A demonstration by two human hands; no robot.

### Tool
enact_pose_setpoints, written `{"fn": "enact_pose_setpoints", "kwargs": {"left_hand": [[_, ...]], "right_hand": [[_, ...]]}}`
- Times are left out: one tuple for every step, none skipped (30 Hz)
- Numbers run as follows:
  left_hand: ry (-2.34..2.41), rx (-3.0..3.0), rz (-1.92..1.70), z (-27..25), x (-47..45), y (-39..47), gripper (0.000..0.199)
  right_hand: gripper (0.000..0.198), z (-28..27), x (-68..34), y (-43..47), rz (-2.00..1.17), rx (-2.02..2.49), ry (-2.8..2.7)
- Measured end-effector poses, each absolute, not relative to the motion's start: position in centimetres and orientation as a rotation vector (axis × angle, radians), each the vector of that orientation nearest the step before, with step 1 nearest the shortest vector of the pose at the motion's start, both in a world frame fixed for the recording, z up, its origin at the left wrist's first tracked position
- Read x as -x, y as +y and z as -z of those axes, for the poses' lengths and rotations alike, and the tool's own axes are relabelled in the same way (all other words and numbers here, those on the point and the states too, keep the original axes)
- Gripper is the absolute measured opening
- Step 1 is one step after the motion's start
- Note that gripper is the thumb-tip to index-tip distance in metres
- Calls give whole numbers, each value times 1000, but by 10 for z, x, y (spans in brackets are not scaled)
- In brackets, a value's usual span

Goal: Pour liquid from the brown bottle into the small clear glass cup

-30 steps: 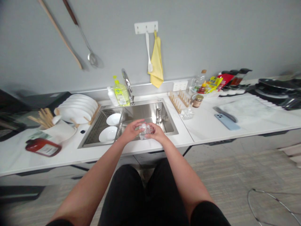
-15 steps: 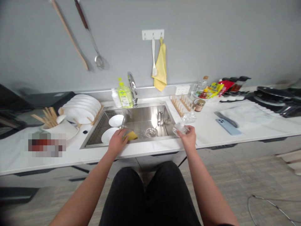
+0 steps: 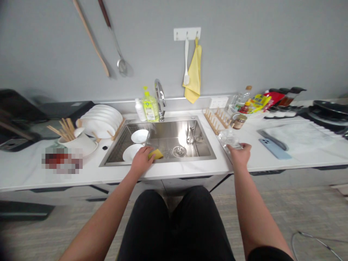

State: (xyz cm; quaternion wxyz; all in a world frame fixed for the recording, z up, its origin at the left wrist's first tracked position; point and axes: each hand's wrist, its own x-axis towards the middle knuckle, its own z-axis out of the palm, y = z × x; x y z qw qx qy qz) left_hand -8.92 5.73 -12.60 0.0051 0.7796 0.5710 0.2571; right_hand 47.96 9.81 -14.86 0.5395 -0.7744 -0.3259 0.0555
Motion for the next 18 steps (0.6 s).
{"fn": "enact_pose_setpoints", "kwargs": {"left_hand": [[1795,-2447,-806,126,89,58,39],[1800,-2451,-809,126,89,58,38],[1804,-2455,-809,126,89,58,38],[1808,-2457,-809,126,88,58,38],[1812,-2458,-806,126,88,58,38],[1818,-2458,-803,126,88,58,38],[1822,-2457,-800,126,88,58,38],[1825,-2457,-798,126,88,58,38],[1825,-2456,-798,126,89,58,38],[1824,-2455,-802,126,89,59,38],[1819,-2453,-813,127,89,59,38],[1812,-2450,-829,128,89,59,38],[1804,-2446,-847,129,89,60,37],[1797,-2443,-864,130,89,60,37],[1791,-2441,-879,130,89,60,37],[1787,-2440,-891,130,89,60,37],[1784,-2438,-900,130,90,60,36],[1782,-2435,-910,130,90,59,35]], "right_hand": [[83,149,-479,99,-132,1845,-774],[83,148,-479,100,-134,1849,-774],[83,148,-479,101,-136,1853,-776],[83,147,-479,103,-138,1856,-778],[84,147,-479,104,-140,1859,-780],[84,146,-479,106,-143,1863,-779],[86,146,-479,107,-148,1868,-776],[87,146,-479,108,-159,1871,-776],[90,145,-479,108,-172,1866,-784],[93,145,-479,107,-177,1848,-796],[97,144,-478,104,-155,1819,-810],[99,142,-476,100,-94,1781,-828],[99,140,-472,93,4,1736,-848],[95,137,-465,86,125,1687,-865],[87,133,-456,78,243,1643,-894],[75,129,-443,69,320,1604,-928],[62,125,-428,62,306,1574,-981],[48,121,-410,56,201,1549,-1076]]}}
